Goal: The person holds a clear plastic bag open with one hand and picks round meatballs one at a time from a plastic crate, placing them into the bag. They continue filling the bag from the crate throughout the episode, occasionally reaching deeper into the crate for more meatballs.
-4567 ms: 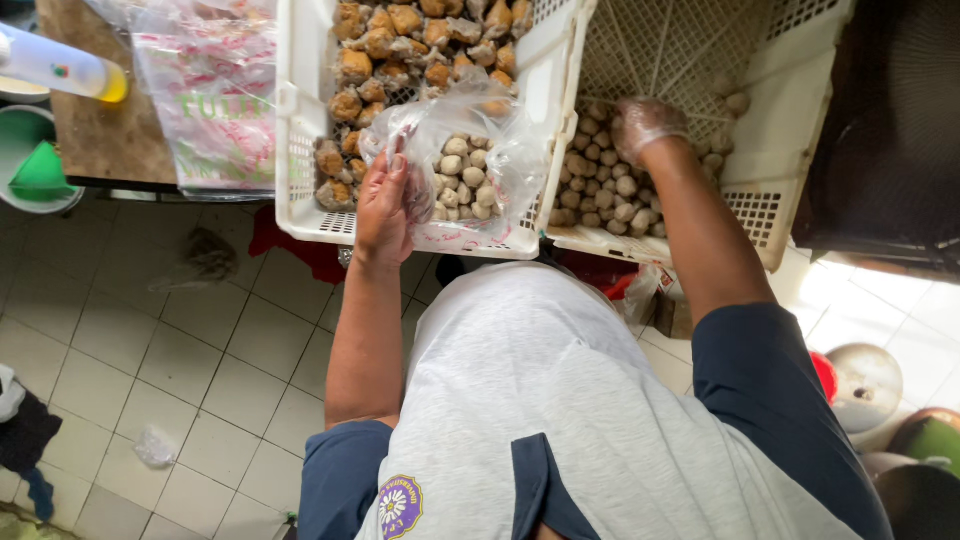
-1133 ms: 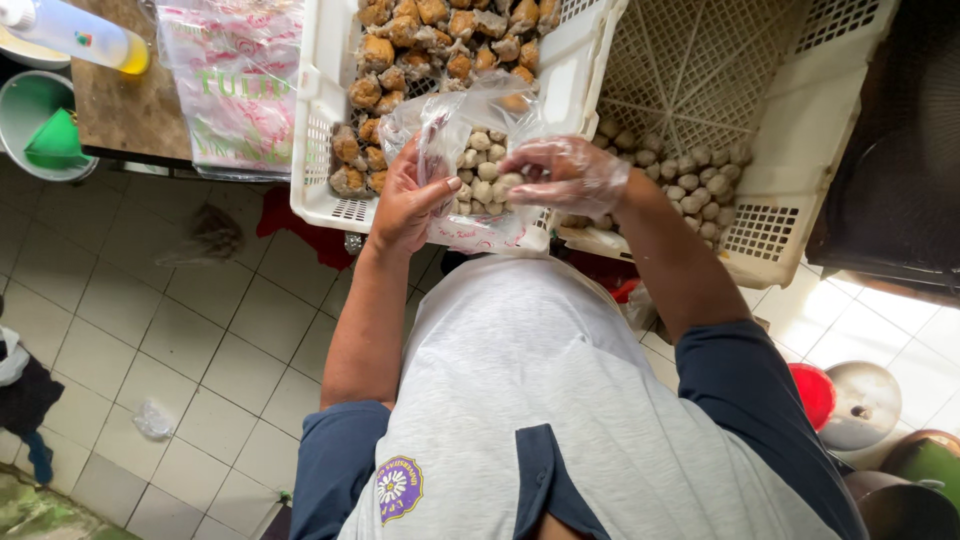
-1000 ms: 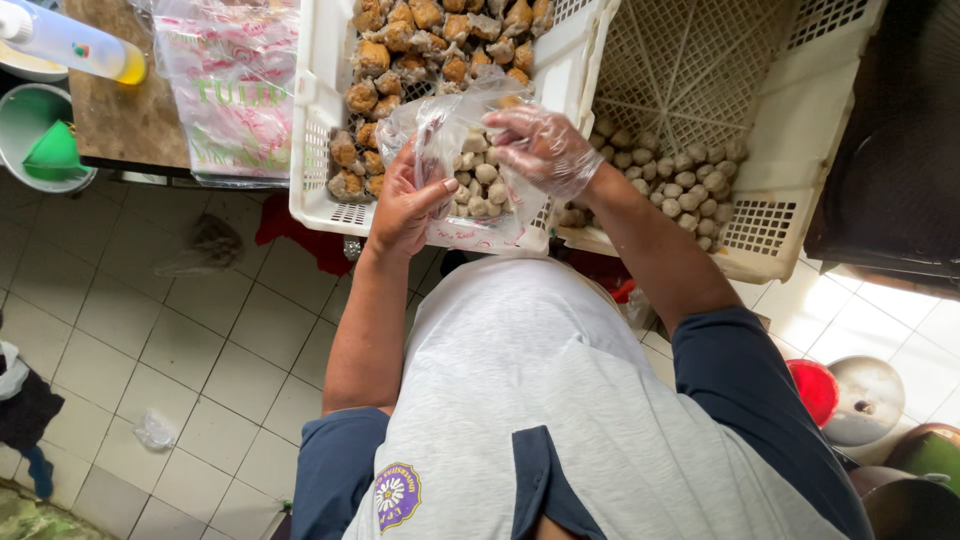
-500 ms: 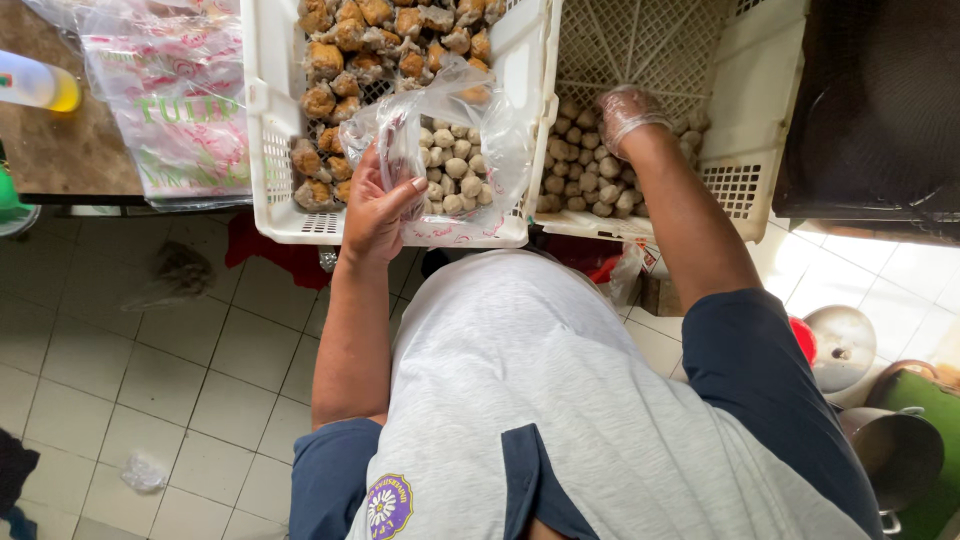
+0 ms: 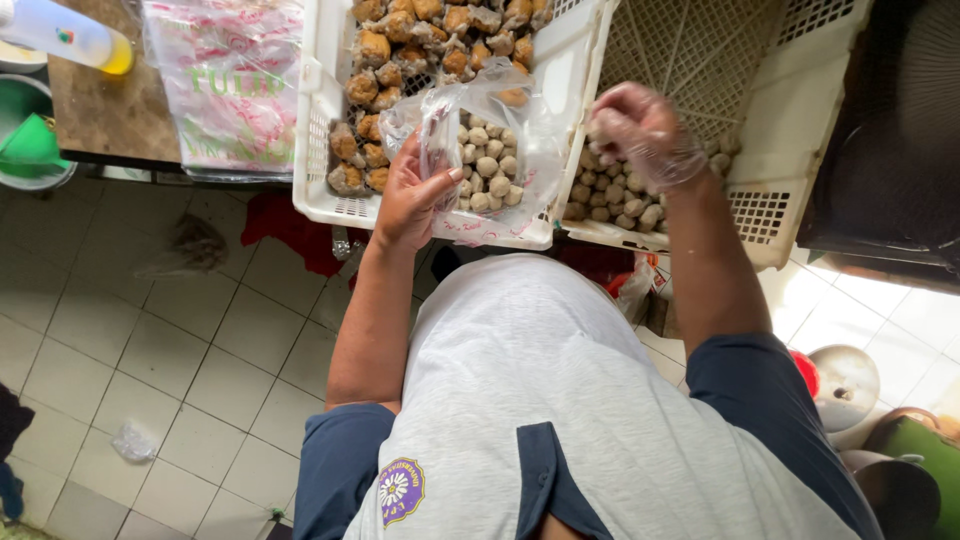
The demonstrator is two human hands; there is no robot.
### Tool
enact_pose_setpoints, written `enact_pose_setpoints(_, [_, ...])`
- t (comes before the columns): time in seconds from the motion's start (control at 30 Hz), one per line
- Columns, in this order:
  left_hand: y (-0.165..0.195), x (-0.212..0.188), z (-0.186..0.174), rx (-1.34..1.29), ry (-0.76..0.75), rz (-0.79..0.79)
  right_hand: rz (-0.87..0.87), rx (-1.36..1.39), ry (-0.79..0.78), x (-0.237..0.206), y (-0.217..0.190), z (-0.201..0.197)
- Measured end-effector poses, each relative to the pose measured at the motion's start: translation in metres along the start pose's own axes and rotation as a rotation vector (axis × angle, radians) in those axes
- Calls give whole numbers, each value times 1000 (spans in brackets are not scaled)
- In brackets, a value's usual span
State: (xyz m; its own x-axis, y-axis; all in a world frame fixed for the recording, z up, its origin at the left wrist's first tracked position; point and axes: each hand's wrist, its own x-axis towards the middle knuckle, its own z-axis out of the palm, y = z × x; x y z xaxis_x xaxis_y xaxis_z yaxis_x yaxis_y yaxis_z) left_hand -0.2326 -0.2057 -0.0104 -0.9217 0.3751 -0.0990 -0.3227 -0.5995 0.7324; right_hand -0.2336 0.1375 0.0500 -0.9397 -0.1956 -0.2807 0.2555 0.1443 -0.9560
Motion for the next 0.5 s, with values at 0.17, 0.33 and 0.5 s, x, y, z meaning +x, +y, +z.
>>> enact_pose_setpoints(0.17, [0,-1,3,55,106,-76,-370,-302,-109,23,-1,31])
enact_pose_setpoints(0.33, [5,-3,12,30,56,-21,-301,-810,414,43,33,-44])
enact_pose_setpoints(0.5, [4,-1,11,51,57,-3,388,-1522,188,42,92,-89])
